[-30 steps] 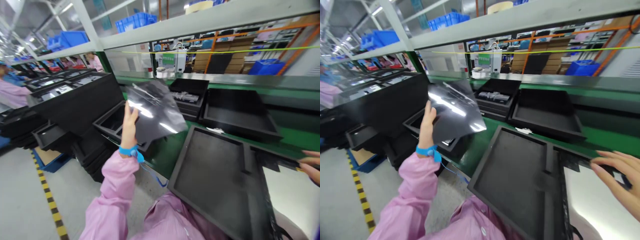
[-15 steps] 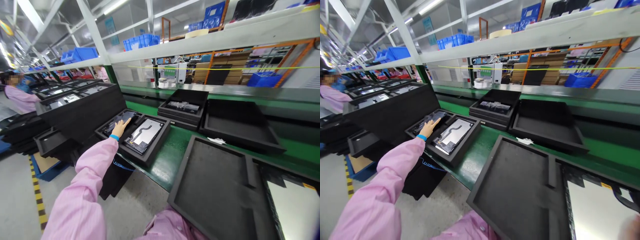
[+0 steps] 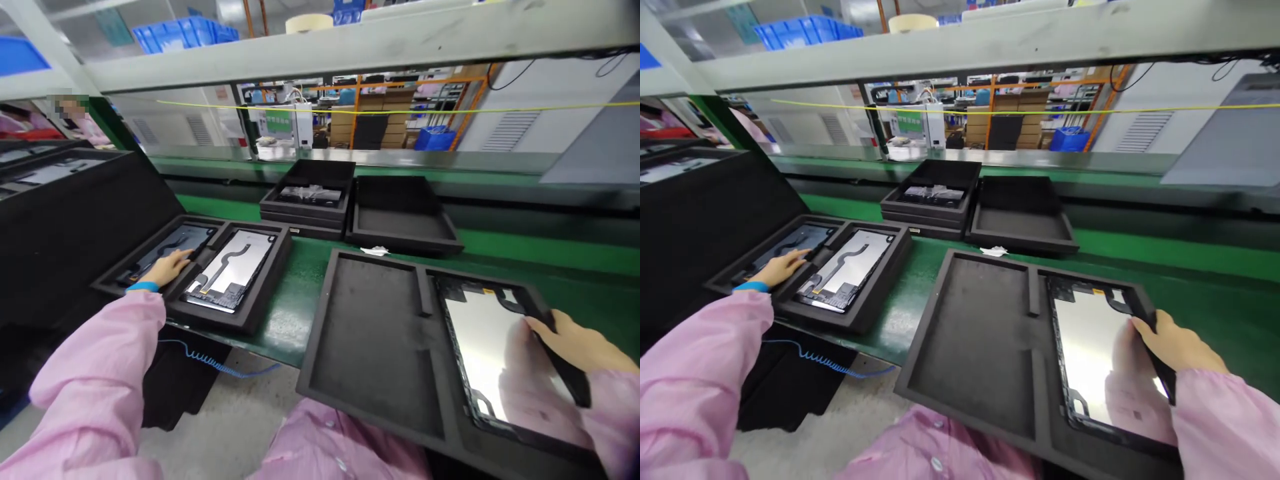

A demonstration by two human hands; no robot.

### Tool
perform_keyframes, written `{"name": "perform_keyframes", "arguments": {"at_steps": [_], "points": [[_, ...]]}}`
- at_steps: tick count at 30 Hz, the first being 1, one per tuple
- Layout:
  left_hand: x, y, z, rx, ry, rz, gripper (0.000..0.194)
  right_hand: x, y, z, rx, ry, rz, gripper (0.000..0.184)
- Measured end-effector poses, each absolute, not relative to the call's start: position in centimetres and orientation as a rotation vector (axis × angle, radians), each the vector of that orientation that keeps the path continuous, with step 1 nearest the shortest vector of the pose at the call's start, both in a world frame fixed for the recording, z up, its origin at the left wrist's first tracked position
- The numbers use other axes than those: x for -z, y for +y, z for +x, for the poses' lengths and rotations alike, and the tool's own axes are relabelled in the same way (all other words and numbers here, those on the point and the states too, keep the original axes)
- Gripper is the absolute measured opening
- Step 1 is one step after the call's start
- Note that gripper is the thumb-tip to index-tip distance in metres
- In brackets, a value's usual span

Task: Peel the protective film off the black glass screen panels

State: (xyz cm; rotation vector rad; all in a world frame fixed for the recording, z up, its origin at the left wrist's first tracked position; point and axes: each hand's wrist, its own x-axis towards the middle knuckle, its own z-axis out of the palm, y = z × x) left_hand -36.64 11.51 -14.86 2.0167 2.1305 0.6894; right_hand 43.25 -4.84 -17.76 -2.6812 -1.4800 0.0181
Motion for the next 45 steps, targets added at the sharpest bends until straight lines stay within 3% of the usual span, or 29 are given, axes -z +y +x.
{"name": "perform_keyframes", "arguments": {"at_steps": [3, 8, 14, 20, 24, 29, 33, 36, 38, 40, 45], "points": [[14.7, 11.7, -36.5, -0.713, 2.124, 1.985, 0.078, 15.9, -5.0, 40.9, -0.101, -1.431, -2.733, 0.03], [12.4, 12.8, -33.1, -0.625, 2.086, 2.074, 0.057, 12.8, -1.1, 35.0, 0.124, -1.865, -2.421, 0.057], [9.5, 11.9, -24.5, -0.473, 1.795, 2.366, 0.048, 13.0, 9.9, 27.7, 0.192, -2.141, -2.157, 0.052], [7.6, 6.3, -21.1, -0.508, 1.526, 2.535, 0.052, 14.6, 15.0, 27.4, 0.212, -2.083, -2.145, 0.038], [6.2, 3.1, -22.0, -0.755, 1.477, 2.252, 0.055, 13.5, 14.5, 29.2, 0.348, -2.035, -1.92, 0.034], [6.7, 1.8, -19.5, -0.944, 1.374, 1.957, 0.052, 11.4, 11.3, 27.8, 0.453, -2.113, -1.463, 0.048], [8.5, 1.8, -14.9, -1.077, 1.252, 1.705, 0.075, 10.0, 7.7, 22.8, 0.723, -2.26, -0.884, 0.038], [9.5, 1.3, -12.0, -1.471, 0.972, 1.321, 0.095, 9.4, 5.9, 18.5, 0.796, -2.338, -0.643, 0.025], [10.1, 0.7, -11.2, -1.785, 0.893, 1.133, 0.102, 9.3, 5.2, 16.2, 0.795, -2.35, -0.63, 0.022], [10.8, 0.3, -11.7, -2.015, 1.038, 1.036, 0.097, 9.2, 4.7, 14.6, 0.805, -2.338, -0.722, 0.028], [13.7, 1.8, -16.9, -2.185, 1.393, 0.86, 0.091, 9.0, 2.6, 14.5, 0.763, -2.381, -0.886, 0.037]]}}
